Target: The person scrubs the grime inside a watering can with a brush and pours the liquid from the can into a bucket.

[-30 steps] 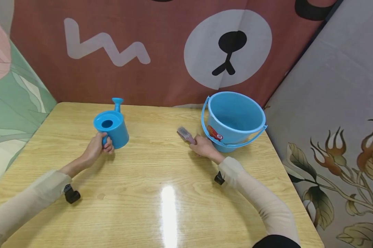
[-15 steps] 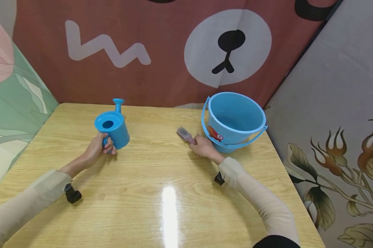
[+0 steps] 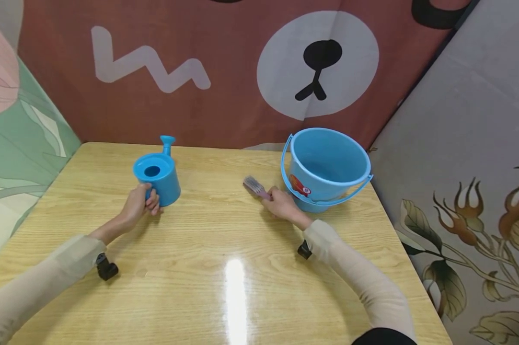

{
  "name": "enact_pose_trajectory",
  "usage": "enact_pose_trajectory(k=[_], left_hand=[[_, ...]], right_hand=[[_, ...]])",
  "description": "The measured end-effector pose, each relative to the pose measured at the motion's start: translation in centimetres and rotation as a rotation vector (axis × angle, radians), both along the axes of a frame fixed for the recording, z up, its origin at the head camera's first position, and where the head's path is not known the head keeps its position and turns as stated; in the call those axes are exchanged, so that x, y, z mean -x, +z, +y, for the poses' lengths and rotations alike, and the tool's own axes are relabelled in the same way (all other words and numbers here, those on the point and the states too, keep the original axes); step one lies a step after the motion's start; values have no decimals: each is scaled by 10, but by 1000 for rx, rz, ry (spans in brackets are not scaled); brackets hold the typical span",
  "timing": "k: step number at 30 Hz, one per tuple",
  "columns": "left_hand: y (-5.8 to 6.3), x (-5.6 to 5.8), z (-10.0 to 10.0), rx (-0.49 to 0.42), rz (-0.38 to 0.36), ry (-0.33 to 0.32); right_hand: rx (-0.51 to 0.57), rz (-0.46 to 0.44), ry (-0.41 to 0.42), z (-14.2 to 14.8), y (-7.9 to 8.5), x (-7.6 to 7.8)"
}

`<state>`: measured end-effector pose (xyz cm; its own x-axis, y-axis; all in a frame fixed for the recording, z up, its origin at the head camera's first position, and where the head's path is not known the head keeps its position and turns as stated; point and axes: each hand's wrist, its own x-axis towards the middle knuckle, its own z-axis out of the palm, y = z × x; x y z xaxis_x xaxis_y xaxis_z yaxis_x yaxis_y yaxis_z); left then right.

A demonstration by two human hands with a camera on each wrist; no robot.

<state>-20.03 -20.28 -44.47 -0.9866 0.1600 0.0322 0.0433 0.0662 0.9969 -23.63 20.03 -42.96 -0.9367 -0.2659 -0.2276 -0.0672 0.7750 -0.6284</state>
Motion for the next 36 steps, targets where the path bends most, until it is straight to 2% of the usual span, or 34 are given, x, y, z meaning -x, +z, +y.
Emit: enact_pose_trajectory(k=[6,15,23,31,33,36], left_hand=[[3,1,6,-23,-16,19],[6,3,12,19,-57,44],[6,3,17,57,-22,34],[6,3,19,67,-1,29],[7,3,19,68,7,29],[8,4,20,68,25,23]], right_hand=[[-10,21,19,-2,1,0],[9,41,21,-2,4,-2],[20,70,40,-3,8,-3],[126,31,70,-6,13,-6],[108,54,75,-7,14,-6],[20,145,87,-8,13,-4]])
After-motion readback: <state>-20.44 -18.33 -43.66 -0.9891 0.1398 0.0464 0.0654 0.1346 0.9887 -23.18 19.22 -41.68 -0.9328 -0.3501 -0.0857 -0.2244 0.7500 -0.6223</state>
